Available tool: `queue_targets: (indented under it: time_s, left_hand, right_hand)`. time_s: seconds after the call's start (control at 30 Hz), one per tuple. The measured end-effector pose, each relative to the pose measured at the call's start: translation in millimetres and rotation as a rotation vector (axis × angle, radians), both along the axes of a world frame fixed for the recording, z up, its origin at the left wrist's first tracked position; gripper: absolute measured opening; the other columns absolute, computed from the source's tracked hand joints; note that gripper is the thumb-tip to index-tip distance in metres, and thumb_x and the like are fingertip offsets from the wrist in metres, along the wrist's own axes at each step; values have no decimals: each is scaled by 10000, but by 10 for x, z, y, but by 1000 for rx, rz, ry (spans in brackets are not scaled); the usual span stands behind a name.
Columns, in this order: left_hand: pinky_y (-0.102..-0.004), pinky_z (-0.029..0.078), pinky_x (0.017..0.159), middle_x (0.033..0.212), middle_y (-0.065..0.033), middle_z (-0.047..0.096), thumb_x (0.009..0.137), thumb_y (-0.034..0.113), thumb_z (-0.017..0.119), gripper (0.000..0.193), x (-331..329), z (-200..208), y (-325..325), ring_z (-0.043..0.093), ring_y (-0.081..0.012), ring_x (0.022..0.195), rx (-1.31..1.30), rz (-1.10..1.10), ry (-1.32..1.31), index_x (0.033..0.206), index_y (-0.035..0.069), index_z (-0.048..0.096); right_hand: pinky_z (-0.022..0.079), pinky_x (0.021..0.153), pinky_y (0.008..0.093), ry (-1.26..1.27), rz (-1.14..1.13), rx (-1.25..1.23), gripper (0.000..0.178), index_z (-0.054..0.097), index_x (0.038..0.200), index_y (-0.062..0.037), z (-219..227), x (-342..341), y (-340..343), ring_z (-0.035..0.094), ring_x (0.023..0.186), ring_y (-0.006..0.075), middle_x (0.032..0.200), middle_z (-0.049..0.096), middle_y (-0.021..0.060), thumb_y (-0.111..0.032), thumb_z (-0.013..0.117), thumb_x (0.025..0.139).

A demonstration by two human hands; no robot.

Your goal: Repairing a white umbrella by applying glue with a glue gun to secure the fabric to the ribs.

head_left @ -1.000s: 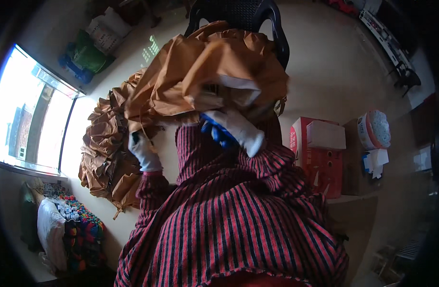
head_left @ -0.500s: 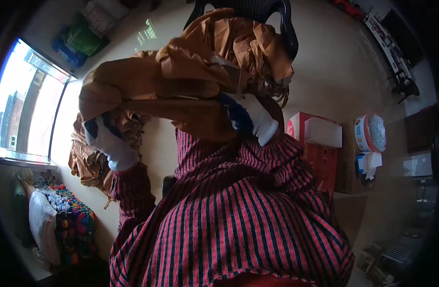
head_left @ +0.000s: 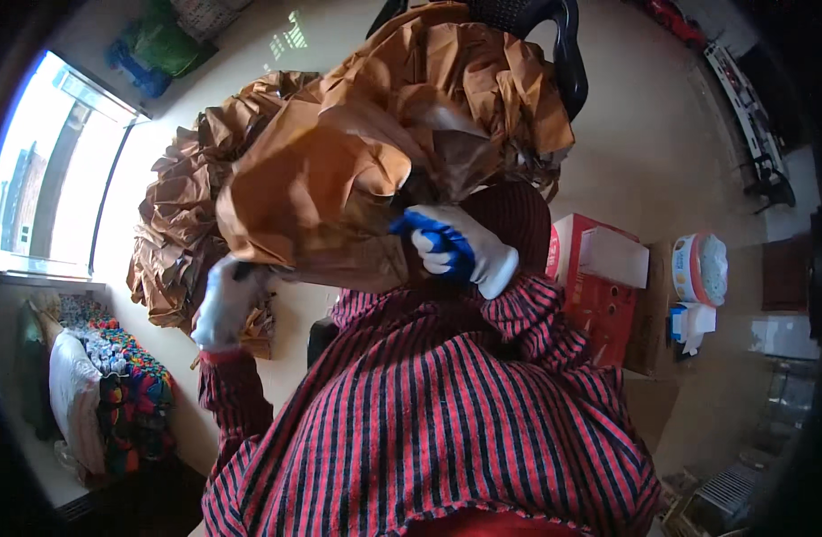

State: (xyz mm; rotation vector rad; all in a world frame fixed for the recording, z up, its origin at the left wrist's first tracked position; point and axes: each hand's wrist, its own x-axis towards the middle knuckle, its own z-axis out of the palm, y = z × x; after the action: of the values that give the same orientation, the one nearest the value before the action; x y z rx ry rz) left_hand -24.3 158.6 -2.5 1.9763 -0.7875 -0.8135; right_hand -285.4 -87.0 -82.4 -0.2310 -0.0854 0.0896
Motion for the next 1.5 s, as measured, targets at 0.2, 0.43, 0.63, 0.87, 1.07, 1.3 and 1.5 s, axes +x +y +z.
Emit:
queue_targets:
  time_s: [0.2, 0.43, 0.63, 0.87, 1.07, 1.3, 1.5]
  left_hand:
    - [-222, 434, 482, 738, -3, 645, 805, 135, 675, 309, -771, 831, -141, 547, -83, 551, 195, -350, -1, 1102, 55, 641]
    - [-306, 489, 776, 994, -125, 663, 835, 218, 640, 438, -1094, -596, -277, 623, -185, 868, 439, -201, -171, 1224, 40, 544]
    - [-389, 431, 920, 1091, -166, 604, 857, 239, 561, 360, -1416, -1034, -890, 564, -351, 997, -53, -539, -1062, 1175, 71, 566]
    - [-386, 423, 925, 1102, -177, 590, 849, 234, 557, 373, -1450, -1122, -1403, 553, -343, 1019, -218, -533, -834, 1183, 69, 559]
    - [-384, 415, 930, 1113, -188, 577, 841, 229, 552, 386, -1285, -1193, -920, 541, -336, 1040, -269, -324, -620, 1191, 67, 552]
    - [-382, 405, 935, 1126, -201, 561, 831, 222, 547, 402, -1523, -1439, -1799, 527, -327, 1065, -426, 48, -485, 1201, 65, 543]
    - [-380, 431, 894, 1074, -197, 580, 814, 218, 554, 393, -927, -916, -1284, 556, -314, 1018, -478, 254, -499, 1172, 57, 552]
  right_hand:
    - [456, 495, 300, 138, -591, -1192, 282, 582, 959, -58, 635, 384, 242, 547, 564, 134, 704, 568, 31, -308, 453, 959]
    - [483, 619, 438, -13, -869, -2271, 166, 598, 860, -45, 359, 527, 317, 600, 666, 344, 800, 629, 132, -175, 499, 835]
    - [494, 651, 424, -88, -878, -2211, 172, 606, 886, -58, 185, 252, -147, 593, 716, 340, 847, 618, 128, -184, 511, 818]
    - [488, 773, 396, -273, -859, -2282, 240, 599, 1033, -51, -99, 32, -454, 606, 843, 281, 936, 617, 140, -165, 487, 855]
    - [444, 838, 433, -177, -1119, -2157, 257, 604, 1034, -91, -213, 127, -197, 577, 961, 308, 1041, 608, 141, -168, 522, 803]
    - [405, 909, 467, -167, -945, -2374, 304, 564, 1130, -63, -504, 194, -75, 514, 1064, 341, 1182, 542, 197, -137, 503, 842]
    - [414, 875, 472, -75, -791, -2543, 270, 564, 1108, -45, 68, 534, 234, 517, 1023, 352, 1140, 544, 216, -164, 496, 875]
